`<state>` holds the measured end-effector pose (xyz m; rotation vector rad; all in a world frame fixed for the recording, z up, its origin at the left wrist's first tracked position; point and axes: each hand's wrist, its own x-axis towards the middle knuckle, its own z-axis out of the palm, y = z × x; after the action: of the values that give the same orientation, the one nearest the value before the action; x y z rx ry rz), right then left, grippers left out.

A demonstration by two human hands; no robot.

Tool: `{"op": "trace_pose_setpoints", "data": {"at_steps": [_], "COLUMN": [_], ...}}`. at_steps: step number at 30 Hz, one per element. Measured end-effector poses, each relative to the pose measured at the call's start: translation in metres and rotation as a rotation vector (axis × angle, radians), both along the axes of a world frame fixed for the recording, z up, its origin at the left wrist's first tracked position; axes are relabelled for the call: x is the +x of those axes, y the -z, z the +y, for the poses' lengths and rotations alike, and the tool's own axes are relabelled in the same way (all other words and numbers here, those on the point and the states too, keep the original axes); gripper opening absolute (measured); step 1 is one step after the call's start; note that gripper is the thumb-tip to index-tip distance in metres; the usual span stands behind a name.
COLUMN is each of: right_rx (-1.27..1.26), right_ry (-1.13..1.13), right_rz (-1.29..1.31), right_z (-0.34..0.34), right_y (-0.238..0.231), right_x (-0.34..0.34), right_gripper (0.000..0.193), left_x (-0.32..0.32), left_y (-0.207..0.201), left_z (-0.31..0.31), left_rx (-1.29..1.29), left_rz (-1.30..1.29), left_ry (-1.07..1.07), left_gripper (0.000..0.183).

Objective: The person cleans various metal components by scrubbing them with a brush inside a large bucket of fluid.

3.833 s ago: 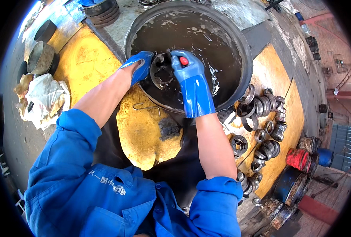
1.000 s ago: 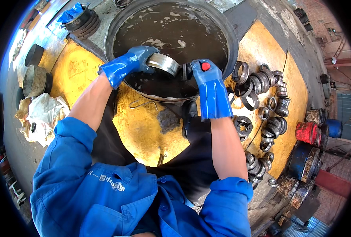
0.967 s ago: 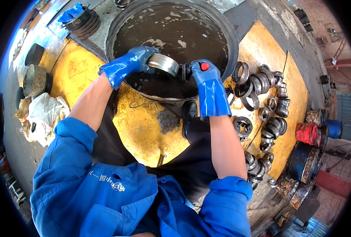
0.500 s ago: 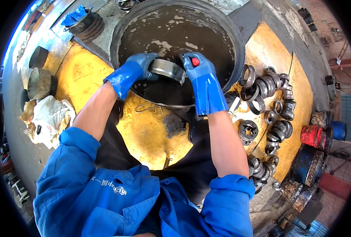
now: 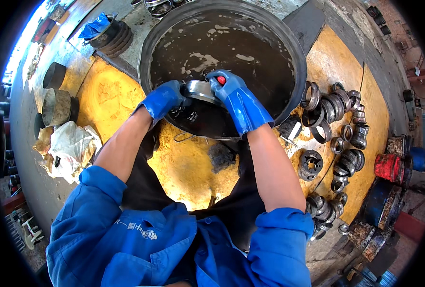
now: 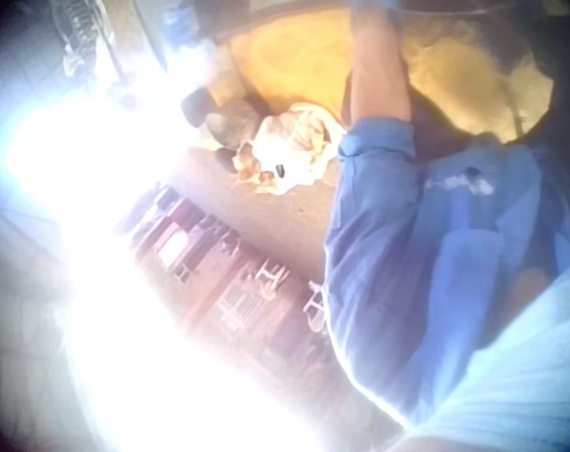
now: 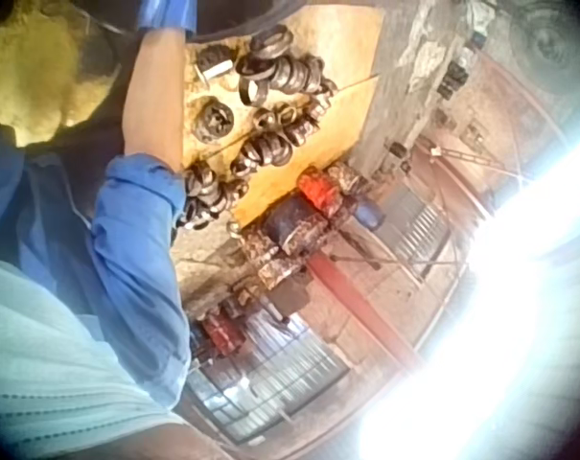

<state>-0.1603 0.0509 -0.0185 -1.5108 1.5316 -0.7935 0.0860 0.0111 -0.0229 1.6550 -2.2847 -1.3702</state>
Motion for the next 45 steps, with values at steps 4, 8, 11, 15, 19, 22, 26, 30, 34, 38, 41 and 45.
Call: {"op": "trace_pose_setpoints", "data": {"at_steps": [4,8,11,15,19,22,26,30,34,38,41,45], "right_rx": [0.012,-0.063,-0.11,-0.075,-0.105,-0.061,0.073,0.157,0.316,0.362,0.312,0.24], "right_ry": [0.016,0.199,0.279,0.351,0.33,0.395,0.422,0.469,0.503,0.522,0.577,0.564], "right_rz": [0.017,0.136,0.092,0.002,-0.073,-0.118,-0.175,-0.275,-0.485,-0.435,-0.523,-0.498], "right_z": [0.01,0.026,0.026,0.026,0.027,0.019,0.007,-0.002,-0.007,-0.007,-0.009,-0.005], "right_y": [-0.001,0.002,0.003,0.01,0.006,0.014,0.011,0.028,0.01,-0.013,-0.014,-0.019], "right_x": [0.005,0.033,0.041,0.028,0.029,0.027,0.016,-0.011,-0.013,-0.018,-0.023,-0.036], "right_gripper": [0.026,0.023,0.023,0.021,0.021,0.023,0.025,0.027,0.031,0.037,0.027,0.028], "left_x": [-0.013,-0.022,-0.023,-0.028,-0.038,-0.041,-0.047,-0.073,-0.069,-0.067,-0.058,-0.054], "left_y": [0.019,0.043,0.047,-0.011,-0.04,-0.03,0.003,-0.004,-0.009,-0.005,-0.017,-0.042], "left_z": [-0.004,-0.009,-0.009,0.038,0.053,0.062,0.068,0.071,0.072,0.067,0.057,0.029], "left_rx": [-0.068,-0.133,0.053,0.424,0.633,0.863,0.982,0.862,0.89,0.832,0.781,0.599], "left_rz": [-0.134,-0.014,0.073,0.335,0.563,0.929,1.232,1.203,1.32,1.26,1.163,0.898], "left_ry": [-0.13,-0.281,-0.392,-0.587,-0.646,-0.69,-0.843,-0.922,-0.957,-0.946,-0.786,-0.452], "left_gripper": [0.046,0.042,0.034,0.027,0.035,0.037,0.037,0.037,0.034,0.034,0.035,0.038]}}
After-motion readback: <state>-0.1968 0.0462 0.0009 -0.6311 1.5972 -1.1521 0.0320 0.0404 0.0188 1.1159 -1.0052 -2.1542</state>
